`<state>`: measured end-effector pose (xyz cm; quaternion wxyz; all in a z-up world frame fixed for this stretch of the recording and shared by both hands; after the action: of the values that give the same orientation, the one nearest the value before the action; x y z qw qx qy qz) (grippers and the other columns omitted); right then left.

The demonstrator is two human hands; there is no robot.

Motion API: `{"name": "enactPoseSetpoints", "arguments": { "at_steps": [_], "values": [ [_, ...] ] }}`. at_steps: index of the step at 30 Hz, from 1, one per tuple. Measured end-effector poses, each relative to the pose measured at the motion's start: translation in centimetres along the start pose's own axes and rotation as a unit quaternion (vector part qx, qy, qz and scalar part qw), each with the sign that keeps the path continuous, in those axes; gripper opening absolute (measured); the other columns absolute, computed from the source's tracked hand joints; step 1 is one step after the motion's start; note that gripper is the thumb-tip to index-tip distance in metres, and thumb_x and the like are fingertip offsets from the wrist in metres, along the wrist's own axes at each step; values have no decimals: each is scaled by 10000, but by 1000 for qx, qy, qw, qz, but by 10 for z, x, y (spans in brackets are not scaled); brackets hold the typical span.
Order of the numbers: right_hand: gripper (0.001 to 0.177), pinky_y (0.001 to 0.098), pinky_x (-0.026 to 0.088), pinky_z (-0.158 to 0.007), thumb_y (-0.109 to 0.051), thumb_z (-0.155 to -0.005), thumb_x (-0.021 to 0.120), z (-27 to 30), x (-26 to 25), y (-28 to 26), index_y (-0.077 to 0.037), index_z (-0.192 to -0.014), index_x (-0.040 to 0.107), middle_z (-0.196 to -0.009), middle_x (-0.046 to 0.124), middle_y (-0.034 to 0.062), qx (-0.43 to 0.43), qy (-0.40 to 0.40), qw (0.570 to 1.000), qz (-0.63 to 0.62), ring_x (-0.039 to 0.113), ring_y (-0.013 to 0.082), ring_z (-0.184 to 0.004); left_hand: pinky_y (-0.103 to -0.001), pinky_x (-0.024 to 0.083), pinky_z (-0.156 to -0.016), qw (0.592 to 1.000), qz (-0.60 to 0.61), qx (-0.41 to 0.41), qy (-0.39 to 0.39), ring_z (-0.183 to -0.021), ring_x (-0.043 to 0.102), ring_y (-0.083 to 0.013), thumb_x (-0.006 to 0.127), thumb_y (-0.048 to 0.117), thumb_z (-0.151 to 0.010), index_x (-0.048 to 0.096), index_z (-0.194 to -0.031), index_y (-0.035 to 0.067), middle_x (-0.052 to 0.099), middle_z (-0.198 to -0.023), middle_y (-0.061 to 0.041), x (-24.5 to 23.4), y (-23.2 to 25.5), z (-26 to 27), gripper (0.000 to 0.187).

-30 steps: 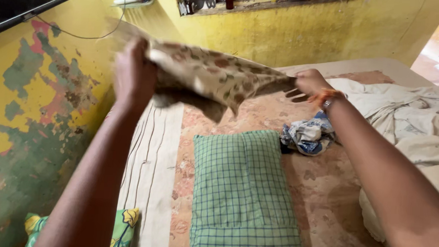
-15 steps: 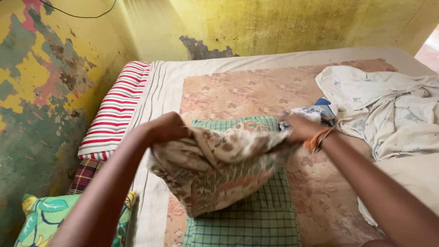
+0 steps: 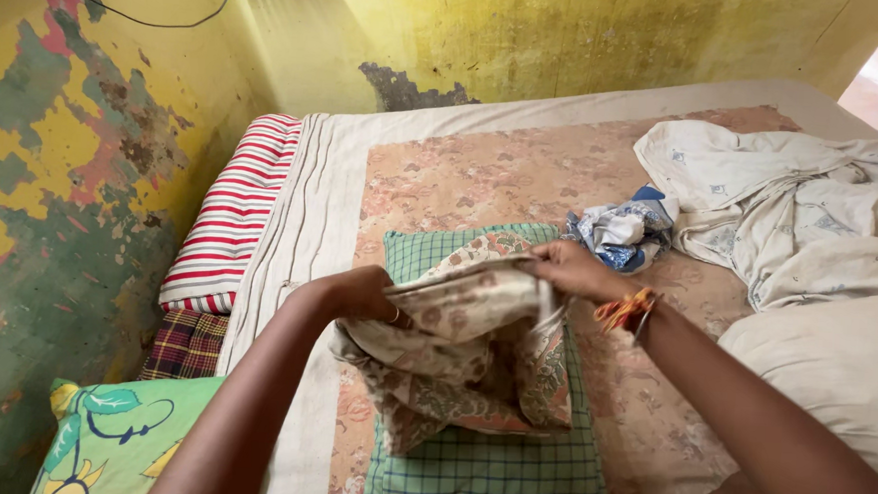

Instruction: The person sits on a bed and folds a floral-patterned pillowcase around a green checkered pillow. They smooth the fabric, tuck the edges, and adjust the pillowcase to fit neatly.

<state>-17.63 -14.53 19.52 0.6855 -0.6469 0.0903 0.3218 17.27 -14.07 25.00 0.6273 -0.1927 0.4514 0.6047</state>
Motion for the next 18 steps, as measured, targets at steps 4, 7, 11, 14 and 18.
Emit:
{"name": "enactPoseSetpoints", "arguments": {
  "at_steps": [4, 7, 11, 14, 18],
  "values": [
    [483, 234, 537, -642, -526, -1005, 606, -1, -34, -1, -77, -1073, 771, -853, 685, 120, 75, 1, 993, 90, 655, 143, -740, -367, 602, -647, 980, 185, 77, 13, -681, 682, -124, 654, 270, -926, 765, -991, 31, 765, -883, -61, 9, -4, 6, 271],
    [527, 327, 531, -657, -492, -848, 729, 16, -46, -16, -126, -1224, 680, -995, 780, 92, 93, 166, 958, 214, 713, 185, -781, -403, 616, -685, 923, 381, -32, 34, -701, 696, -187, 600, 342, -998, 667, -1162, 5, 724, -894, -104, 18, -3, 7, 381],
    [733, 327, 634, -722, -413, -834, 728, 32, 14, -29, -138, -1466, 475, -1382, 601, 130, -111, 115, 984, 79, 639, 151, -1005, -461, 570, -644, 863, 499, -1, 77, -760, 607, -278, 618, 343, -981, 536, -1331, -48, 700, -974, -201, 41, 14, -7, 531],
    [1041, 368, 627, -759, -447, -880, 746, 34, 83, 0, -188, -1627, 69, -1679, 169, 148, 66, -71, 963, 252, 720, 321, -914, -485, 545, -823, 884, 457, -5, 98, -1023, 574, -268, 710, 427, -943, 359, -1481, -25, 576, -1277, -249, 52, 19, -8, 785],
    [890, 326, 585, -762, -323, -879, 771, 33, 133, 61, -148, -1583, 254, -1386, 557, 206, -12, -58, 969, 238, 681, 206, -942, -432, 653, -884, 936, 352, 0, 19, -1094, 719, -306, 803, 411, -762, 396, -1481, 37, 667, -1288, -213, 65, 11, 10, 907]
  ]
}}
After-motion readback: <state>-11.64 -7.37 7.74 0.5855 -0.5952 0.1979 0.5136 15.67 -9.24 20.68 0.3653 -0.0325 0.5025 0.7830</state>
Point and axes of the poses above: each hand's wrist, its own z-axis away from the middle knuckle, its own x-axis out of the palm, y = z × x, the point moved 2 cm from there along -z, towards the middle knuckle
